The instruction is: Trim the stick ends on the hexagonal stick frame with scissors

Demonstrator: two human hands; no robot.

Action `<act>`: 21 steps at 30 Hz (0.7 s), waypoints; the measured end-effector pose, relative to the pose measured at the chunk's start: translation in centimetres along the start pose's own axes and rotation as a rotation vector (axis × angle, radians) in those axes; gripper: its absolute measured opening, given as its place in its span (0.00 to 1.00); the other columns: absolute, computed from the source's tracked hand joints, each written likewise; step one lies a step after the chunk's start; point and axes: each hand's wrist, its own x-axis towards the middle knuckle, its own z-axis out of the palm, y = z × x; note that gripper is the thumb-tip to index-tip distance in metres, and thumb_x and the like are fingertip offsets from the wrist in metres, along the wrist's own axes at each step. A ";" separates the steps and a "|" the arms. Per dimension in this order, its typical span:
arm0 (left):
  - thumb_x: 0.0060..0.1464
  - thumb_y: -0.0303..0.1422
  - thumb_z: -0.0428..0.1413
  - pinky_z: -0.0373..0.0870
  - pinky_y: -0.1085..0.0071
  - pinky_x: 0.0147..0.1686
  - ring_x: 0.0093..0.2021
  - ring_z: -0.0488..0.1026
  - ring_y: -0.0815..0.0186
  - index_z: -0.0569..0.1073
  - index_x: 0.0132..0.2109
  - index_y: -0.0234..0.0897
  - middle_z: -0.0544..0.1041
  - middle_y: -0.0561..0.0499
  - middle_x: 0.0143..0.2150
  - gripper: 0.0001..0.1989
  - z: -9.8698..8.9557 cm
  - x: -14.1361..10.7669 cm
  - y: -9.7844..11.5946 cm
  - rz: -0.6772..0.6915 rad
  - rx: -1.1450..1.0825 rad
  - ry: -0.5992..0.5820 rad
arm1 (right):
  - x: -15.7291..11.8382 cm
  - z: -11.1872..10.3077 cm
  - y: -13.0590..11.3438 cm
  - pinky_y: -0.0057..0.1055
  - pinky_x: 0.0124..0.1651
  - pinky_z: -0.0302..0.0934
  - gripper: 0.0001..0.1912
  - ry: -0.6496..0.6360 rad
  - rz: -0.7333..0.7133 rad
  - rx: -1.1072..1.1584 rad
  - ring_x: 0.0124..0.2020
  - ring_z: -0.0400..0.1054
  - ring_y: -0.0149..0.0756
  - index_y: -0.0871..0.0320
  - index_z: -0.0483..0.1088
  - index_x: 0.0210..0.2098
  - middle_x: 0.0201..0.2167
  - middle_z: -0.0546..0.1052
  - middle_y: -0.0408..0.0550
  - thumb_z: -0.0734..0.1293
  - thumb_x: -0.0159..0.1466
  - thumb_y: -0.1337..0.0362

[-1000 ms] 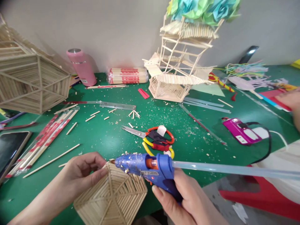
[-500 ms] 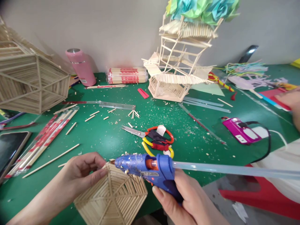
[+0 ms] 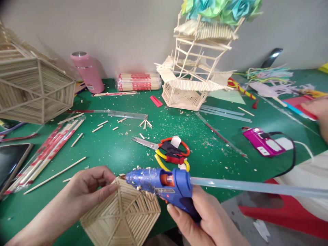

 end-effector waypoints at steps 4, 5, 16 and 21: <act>0.54 0.39 0.52 0.63 0.73 0.26 0.28 0.68 0.68 0.70 0.30 0.35 0.74 0.51 0.27 0.11 0.0 -0.1 0.0 -0.002 0.018 0.001 | 0.0 0.1 -0.2 0.30 0.36 0.72 0.19 0.019 -0.023 0.005 0.40 0.74 0.47 0.53 0.72 0.47 0.39 0.80 0.48 0.66 0.57 0.56; 0.54 0.39 0.52 0.63 0.73 0.26 0.28 0.69 0.68 0.70 0.30 0.35 0.74 0.51 0.27 0.11 0.0 -0.2 0.0 -0.001 0.018 0.004 | 0.0 0.1 -0.2 0.30 0.36 0.72 0.19 0.029 -0.031 0.005 0.40 0.74 0.47 0.52 0.72 0.48 0.39 0.80 0.47 0.66 0.57 0.56; 0.54 0.39 0.52 0.63 0.73 0.26 0.28 0.69 0.67 0.70 0.30 0.36 0.74 0.51 0.27 0.11 0.0 -0.2 0.0 0.014 0.025 0.013 | -0.2 0.1 -0.1 0.29 0.35 0.72 0.18 0.061 -0.041 -0.003 0.39 0.74 0.46 0.50 0.73 0.46 0.37 0.80 0.45 0.66 0.57 0.56; 0.54 0.39 0.51 0.64 0.72 0.26 0.28 0.69 0.67 0.69 0.30 0.36 0.74 0.50 0.27 0.11 0.1 -0.3 0.1 -0.001 0.026 0.012 | -0.4 -0.1 0.2 0.28 0.34 0.72 0.16 0.046 -0.041 -0.013 0.39 0.74 0.46 0.50 0.73 0.45 0.36 0.80 0.46 0.66 0.57 0.56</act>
